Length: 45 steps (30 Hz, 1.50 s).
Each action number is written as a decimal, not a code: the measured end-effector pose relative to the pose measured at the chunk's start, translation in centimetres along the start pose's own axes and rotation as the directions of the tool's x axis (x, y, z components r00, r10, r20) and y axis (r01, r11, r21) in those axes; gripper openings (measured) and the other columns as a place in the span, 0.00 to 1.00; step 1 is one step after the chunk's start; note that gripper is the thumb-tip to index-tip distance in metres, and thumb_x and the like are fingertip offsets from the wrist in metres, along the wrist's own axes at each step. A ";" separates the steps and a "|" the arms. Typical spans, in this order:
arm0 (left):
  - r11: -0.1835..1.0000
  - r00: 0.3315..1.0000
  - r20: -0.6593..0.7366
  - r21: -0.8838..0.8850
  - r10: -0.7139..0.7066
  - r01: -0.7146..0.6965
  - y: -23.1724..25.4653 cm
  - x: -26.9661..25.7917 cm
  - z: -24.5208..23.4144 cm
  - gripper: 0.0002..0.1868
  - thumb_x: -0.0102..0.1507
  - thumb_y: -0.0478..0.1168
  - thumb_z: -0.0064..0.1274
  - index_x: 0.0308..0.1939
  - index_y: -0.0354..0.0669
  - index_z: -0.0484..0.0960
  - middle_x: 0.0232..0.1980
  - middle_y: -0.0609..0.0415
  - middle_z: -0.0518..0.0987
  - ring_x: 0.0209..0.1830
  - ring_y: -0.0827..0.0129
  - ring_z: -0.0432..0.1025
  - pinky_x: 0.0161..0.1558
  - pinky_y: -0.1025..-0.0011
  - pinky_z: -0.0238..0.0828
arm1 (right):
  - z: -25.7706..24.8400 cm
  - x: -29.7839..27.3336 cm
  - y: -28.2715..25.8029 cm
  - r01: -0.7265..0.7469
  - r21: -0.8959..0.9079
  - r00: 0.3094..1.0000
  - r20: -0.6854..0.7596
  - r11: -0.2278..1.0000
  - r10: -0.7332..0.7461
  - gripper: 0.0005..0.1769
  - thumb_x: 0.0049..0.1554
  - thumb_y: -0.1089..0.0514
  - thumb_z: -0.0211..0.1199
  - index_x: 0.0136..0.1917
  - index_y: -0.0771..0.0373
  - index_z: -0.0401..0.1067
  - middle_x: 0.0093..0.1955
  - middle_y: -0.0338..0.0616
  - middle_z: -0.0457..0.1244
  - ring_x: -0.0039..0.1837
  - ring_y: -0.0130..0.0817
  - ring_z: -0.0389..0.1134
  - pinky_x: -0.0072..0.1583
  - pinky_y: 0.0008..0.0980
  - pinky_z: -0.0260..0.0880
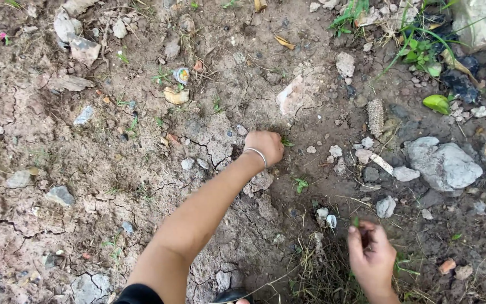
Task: Manually pulling weeds and grass from the soil in a garden area.
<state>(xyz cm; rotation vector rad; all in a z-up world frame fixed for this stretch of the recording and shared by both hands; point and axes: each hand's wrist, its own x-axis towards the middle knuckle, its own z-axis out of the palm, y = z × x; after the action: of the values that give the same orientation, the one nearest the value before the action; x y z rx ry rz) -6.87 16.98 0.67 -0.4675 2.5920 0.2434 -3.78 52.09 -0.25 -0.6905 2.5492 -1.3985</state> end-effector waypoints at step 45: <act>0.618 0.278 -0.593 -0.503 -0.755 0.604 -29.8 -13.1 3.4 0.10 0.56 0.49 0.65 0.37 0.53 0.91 0.63 0.52 0.72 0.63 0.56 0.63 0.62 0.57 0.60 | 14.5 -1.8 8.4 -0.273 0.299 0.919 0.364 0.914 0.155 0.11 0.55 0.74 0.64 0.53 0.77 0.76 0.39 0.53 0.70 0.37 0.31 0.68 0.43 0.25 0.67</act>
<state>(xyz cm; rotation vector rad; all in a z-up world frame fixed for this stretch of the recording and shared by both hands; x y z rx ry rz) 16.34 -6.01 1.73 -2.1497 2.7724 -0.0769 0.15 45.77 -15.43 -0.5094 1.9845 -1.4554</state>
